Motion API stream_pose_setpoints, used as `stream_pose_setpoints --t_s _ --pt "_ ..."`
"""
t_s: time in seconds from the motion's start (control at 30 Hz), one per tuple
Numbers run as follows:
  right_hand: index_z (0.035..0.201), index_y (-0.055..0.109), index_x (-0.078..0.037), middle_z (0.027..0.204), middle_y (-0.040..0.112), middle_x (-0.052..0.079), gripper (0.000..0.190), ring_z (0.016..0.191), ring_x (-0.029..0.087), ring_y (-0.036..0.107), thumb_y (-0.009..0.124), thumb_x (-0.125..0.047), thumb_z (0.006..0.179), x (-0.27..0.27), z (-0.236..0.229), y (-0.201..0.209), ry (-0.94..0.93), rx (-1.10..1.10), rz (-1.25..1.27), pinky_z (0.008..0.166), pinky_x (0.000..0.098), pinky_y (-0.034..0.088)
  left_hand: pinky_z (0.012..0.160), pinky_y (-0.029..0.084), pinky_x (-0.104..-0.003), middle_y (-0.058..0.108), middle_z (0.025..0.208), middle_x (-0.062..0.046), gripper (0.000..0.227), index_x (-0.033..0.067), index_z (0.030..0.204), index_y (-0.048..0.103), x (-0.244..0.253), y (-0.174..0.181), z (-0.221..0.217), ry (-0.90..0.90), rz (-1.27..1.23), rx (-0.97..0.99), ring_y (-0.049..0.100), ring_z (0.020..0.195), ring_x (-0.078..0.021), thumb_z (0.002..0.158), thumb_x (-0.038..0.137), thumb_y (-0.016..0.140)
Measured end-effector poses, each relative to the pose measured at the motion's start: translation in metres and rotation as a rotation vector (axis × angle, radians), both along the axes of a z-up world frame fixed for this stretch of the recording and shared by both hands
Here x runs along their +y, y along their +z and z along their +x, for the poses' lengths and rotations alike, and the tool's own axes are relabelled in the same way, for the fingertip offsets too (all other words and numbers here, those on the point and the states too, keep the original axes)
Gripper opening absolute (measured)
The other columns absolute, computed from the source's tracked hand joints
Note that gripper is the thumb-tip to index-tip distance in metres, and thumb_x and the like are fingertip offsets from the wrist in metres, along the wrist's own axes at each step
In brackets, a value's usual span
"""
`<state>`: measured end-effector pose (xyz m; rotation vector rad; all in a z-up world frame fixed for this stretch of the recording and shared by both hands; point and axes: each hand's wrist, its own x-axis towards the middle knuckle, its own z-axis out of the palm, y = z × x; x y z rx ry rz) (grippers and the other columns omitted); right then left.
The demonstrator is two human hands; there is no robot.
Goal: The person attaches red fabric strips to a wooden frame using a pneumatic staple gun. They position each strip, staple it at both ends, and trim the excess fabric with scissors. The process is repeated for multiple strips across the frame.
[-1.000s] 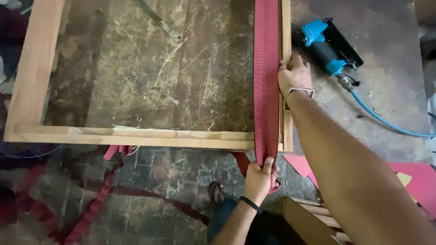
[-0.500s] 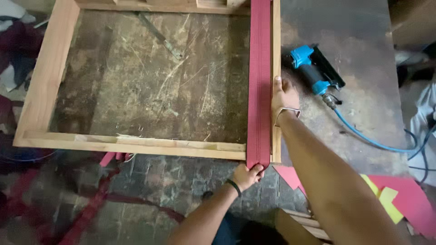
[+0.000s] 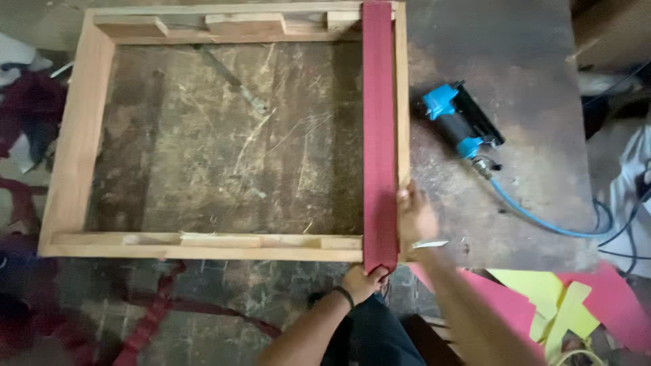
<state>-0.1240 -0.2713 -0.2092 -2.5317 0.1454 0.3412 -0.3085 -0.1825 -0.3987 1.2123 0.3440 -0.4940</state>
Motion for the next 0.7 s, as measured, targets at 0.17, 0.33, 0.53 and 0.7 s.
stream_pose_setpoints --t_s 0.17,0.33,0.53,0.7 --pt "0.153 0.039 -0.011 0.138 0.05 0.028 0.054 0.12 0.049 0.055 0.043 -0.036 0.105 0.005 -0.011 -0.038 0.006 -0.109 0.209 0.097 0.0547 0.048 0.056 0.047 -0.028 0.065 0.076 -0.006 0.027 0.0031 0.09 0.065 -0.013 -0.004 -0.014 0.179 -0.102 -0.02 0.06 0.063 -0.0144 0.101 0.027 0.066" --pt "0.151 0.04 -0.01 0.139 0.046 0.035 0.052 0.12 0.055 0.05 0.045 -0.039 0.109 0.007 -0.003 -0.024 0.019 -0.184 0.112 0.097 0.0566 0.046 0.049 0.043 -0.029 0.061 0.073 -0.004 0.021 0.0065 0.091 0.061 -0.037 0.017 -0.021 0.454 -0.247 0.069 0.055 0.057 -0.0136 0.099 0.025 0.07" --pt "0.151 0.041 -0.009 0.139 0.053 0.028 0.05 0.125 0.048 0.054 0.042 -0.035 0.109 0.004 -0.003 -0.033 -0.015 -0.071 0.151 0.105 0.0543 0.044 0.049 0.047 -0.028 0.063 0.071 -0.002 0.027 0.0037 0.088 0.063 -0.043 0.039 -0.016 0.475 -0.063 0.116 0.058 0.055 -0.0107 0.1 0.028 0.067" --pt "0.153 0.04 -0.007 0.143 0.052 0.028 0.052 0.128 0.048 0.052 0.046 -0.032 0.108 -0.001 -0.009 -0.045 0.021 -0.228 0.226 0.106 0.0528 0.044 0.049 0.048 -0.027 0.06 0.068 -0.002 0.036 0.0014 0.085 0.063 -0.047 0.056 -0.025 0.503 -0.004 0.013 0.056 0.053 -0.0102 0.104 0.032 0.066"
